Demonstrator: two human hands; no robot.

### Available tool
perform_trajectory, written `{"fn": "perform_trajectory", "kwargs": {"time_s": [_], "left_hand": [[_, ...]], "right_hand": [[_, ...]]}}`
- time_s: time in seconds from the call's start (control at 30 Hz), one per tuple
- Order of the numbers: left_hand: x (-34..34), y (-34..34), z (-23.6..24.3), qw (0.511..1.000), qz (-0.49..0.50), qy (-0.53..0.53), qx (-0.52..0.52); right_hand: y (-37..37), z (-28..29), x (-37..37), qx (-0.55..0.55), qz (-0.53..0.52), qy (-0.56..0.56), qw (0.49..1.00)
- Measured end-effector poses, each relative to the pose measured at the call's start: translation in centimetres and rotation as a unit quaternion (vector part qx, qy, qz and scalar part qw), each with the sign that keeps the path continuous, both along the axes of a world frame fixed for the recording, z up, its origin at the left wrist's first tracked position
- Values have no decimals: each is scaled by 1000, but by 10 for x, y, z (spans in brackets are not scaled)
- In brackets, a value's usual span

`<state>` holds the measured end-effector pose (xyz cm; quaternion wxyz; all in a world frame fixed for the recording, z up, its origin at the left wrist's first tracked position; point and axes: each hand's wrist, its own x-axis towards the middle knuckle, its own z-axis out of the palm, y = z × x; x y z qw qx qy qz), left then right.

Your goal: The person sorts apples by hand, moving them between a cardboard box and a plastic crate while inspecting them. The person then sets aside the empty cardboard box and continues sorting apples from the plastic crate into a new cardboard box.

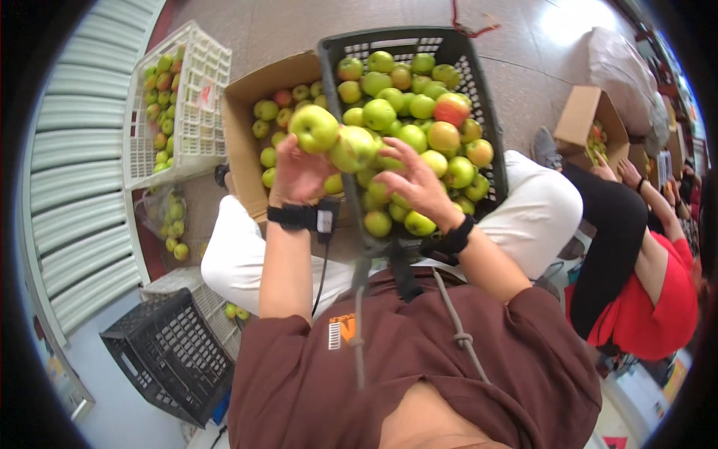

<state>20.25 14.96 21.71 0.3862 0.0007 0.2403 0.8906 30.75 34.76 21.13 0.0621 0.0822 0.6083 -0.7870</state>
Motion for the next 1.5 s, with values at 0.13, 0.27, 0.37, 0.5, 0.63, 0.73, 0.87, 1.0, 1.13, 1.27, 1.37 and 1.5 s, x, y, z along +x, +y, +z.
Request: {"fn": "perform_trajectory", "kwargs": {"time_s": [0.13,0.27,0.37,0.5,0.63,0.73,0.87,1.0,1.13,1.27,1.37,1.5], "left_hand": [[49,36,8,998,-24,16,-55],[61,27,2,984,-48,49,-166],[70,24,5,896,-100,137,-411],[86,34,14,792,-148,211,-553],[96,49,-1,503,-101,517,-685],[99,59,-6,446,-128,503,-729],[104,56,-18,355,-128,539,-753],[110,60,-14,336,-163,523,-766],[113,62,-18,363,-156,505,-768],[99,48,-39,439,5,554,-708],[79,39,-33,581,84,494,-641],[43,-8,-38,728,167,286,-600]], "right_hand": [[22,12,9,6,29,-73,997],[47,-7,16,256,-85,-5,963],[71,5,22,487,-145,38,860],[100,6,30,569,-182,-52,801],[111,-9,34,602,-165,-91,776],[109,-18,36,604,-177,-36,776],[112,-24,38,595,-181,-6,783],[113,-5,42,586,-139,-35,798],[117,-13,44,586,-173,38,791],[108,-13,40,558,-215,115,793],[107,-11,39,558,-239,153,780],[91,6,40,544,-242,197,779]]}}
